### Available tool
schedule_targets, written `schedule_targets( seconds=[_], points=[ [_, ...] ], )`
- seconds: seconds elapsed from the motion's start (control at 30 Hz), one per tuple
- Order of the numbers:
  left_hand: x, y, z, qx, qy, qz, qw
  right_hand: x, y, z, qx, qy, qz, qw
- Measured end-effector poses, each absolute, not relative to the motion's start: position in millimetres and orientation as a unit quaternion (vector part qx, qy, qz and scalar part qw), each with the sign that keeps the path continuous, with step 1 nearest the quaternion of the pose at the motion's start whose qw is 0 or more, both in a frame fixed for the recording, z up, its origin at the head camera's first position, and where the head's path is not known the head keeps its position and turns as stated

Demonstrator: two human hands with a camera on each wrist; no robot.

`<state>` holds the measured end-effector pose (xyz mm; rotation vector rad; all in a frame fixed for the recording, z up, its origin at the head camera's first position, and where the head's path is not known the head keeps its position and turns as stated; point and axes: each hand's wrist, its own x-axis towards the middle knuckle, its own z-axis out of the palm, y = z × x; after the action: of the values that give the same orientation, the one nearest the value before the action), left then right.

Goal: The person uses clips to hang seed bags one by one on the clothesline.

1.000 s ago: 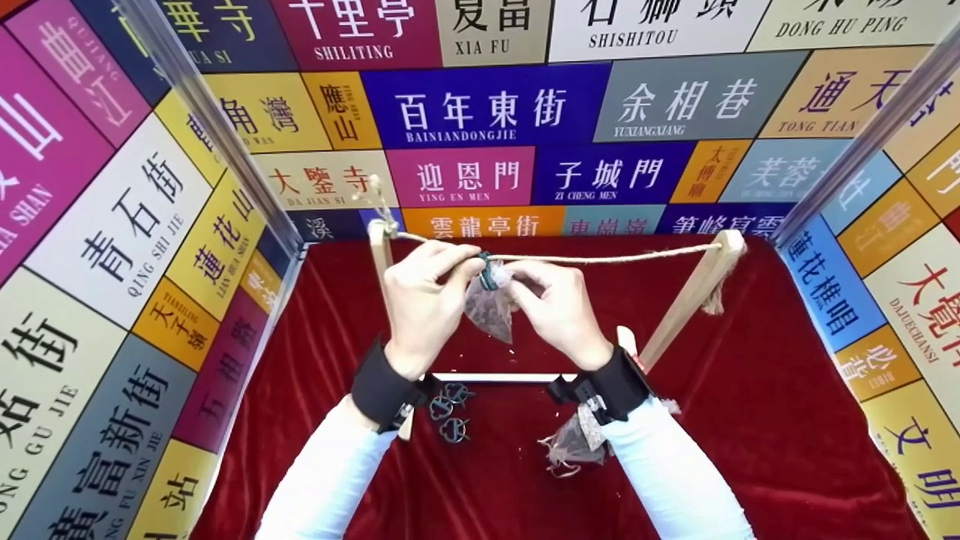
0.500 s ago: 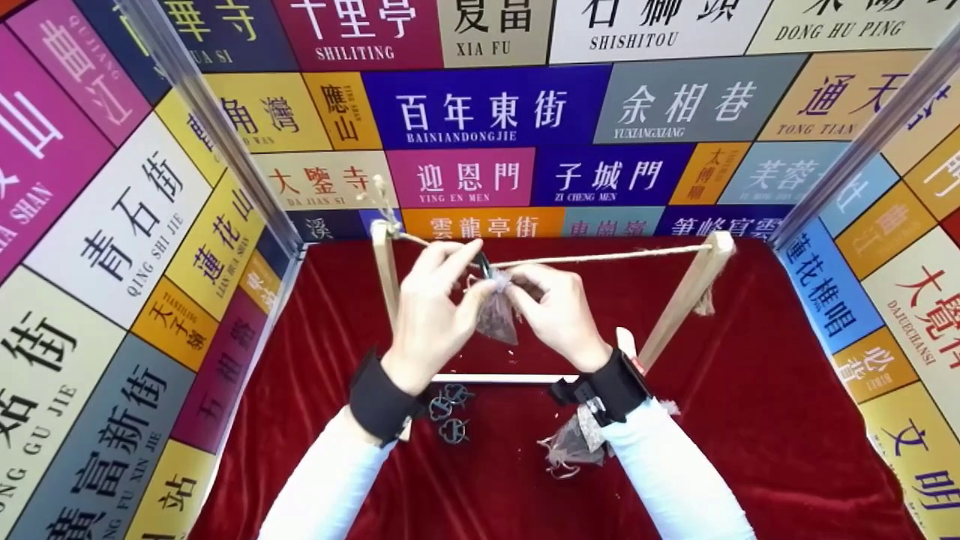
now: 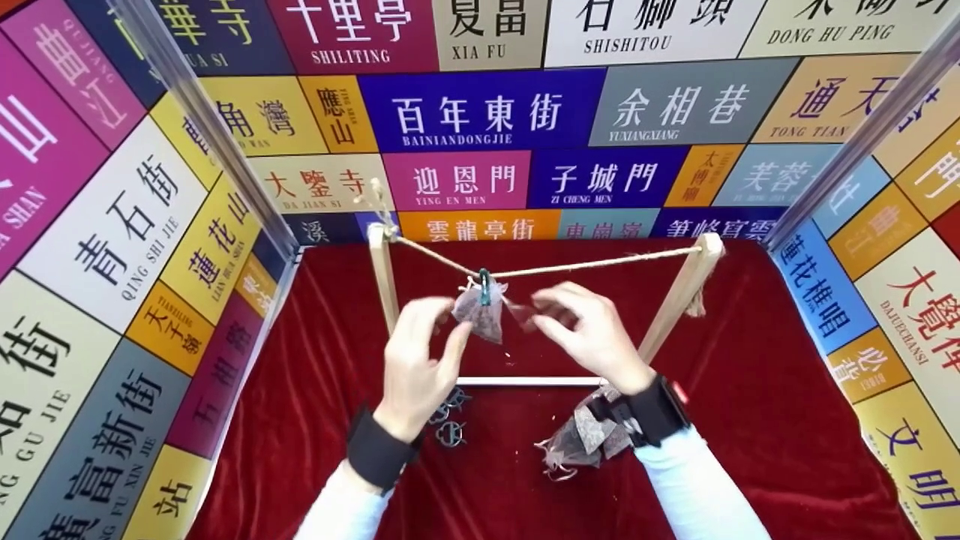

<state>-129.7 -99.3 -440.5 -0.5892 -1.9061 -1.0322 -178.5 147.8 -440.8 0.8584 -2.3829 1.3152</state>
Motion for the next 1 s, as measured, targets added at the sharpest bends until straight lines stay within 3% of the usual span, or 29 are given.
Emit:
schedule_targets(
  seconds=[0.17,0.37,0.67,1.0],
  points=[
    [-121.3,-99.9,-474.6,-0.221,-0.775,-0.367,0.465,-165.5,175.5,-472.4,0.259,-0.825,0.471,0.176],
    [-112.4,-97.9,-516.4,-0.201,-0.796,-0.342,0.458,-144.3,196.6,-528.3,0.178,-0.831,0.482,0.215],
    [-92.8,-86.5,-579.4,-0.153,-0.830,-0.348,0.408,-103.4,202.2,-561.1,0.080,-0.823,0.526,0.198],
    [-71.6,-69.5,-624.8,-0.125,-0.847,-0.363,0.367,-98.6,205.7,-610.5,0.039,-0.836,0.526,0.150]
  ],
)
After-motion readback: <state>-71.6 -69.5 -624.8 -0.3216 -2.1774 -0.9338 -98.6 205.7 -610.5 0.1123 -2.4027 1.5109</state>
